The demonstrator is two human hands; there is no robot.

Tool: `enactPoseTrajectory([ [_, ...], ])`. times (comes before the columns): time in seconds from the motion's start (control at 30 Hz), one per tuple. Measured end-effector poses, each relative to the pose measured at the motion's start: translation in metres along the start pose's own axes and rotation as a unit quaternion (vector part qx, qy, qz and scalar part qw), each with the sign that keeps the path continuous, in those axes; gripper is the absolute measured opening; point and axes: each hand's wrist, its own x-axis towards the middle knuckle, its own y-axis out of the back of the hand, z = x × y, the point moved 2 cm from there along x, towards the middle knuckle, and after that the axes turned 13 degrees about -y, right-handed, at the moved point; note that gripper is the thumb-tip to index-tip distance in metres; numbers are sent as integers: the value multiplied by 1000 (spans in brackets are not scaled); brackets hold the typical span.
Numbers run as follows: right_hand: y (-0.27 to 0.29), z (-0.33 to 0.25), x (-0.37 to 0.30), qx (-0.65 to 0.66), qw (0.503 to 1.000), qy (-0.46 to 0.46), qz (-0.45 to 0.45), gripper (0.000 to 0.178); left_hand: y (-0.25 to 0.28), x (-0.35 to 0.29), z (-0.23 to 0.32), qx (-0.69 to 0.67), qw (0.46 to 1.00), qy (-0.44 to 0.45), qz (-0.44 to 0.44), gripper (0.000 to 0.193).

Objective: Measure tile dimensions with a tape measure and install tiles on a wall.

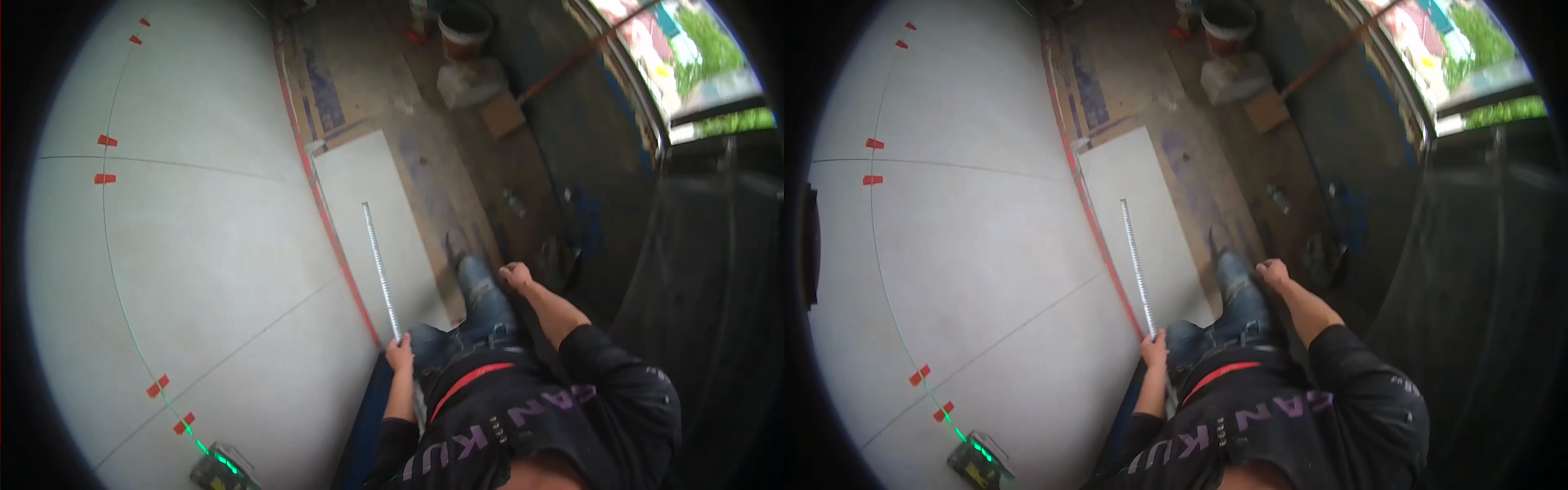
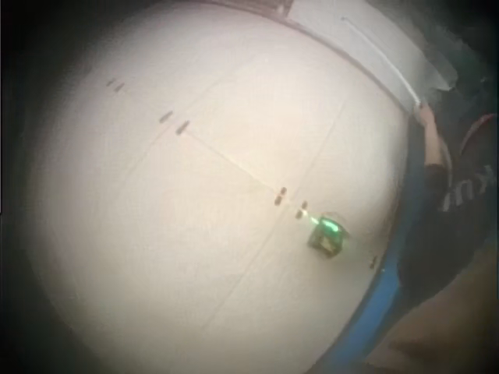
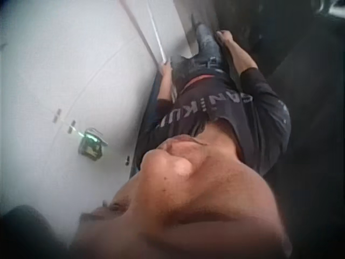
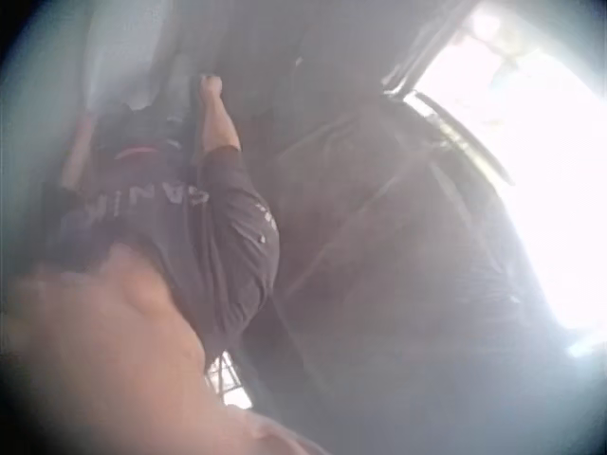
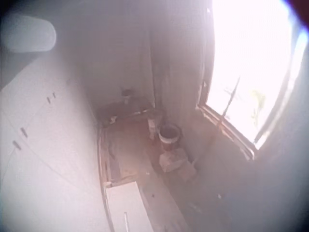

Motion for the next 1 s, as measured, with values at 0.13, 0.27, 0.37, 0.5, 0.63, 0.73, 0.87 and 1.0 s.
enactPoseTrajectory([
  [0.13,110,-118,37,87,991,-85,-53,22,-14,97,135,10,992,-121,44,51],
  [0.27,189,-249,100,45,999,-18,-7,29,-40,190,244,-120,990,-71,-31,50],
  [0.37,221,-343,143,-32,999,-9,3,33,-75,246,281,-92,993,-70,-2,49],
  [0.5,196,-450,193,-40,998,6,-39,34,-132,295,266,51,992,-81,79,50],
  [0.63,185,-552,288,-53,996,-4,-74,30,-181,350,308,1,999,-6,50,57],
  [0.73,129,-615,358,-218,970,27,-107,32,-194,383,335,-41,997,37,58,59],
  [0.87,3,-673,494,-305,935,79,-161,37,-226,404,359,-113,973,111,166,54],
  [1.0,-148,-652,640,-15,940,-150,-307,35,-306,419,359,-63,959,250,114,46],
])
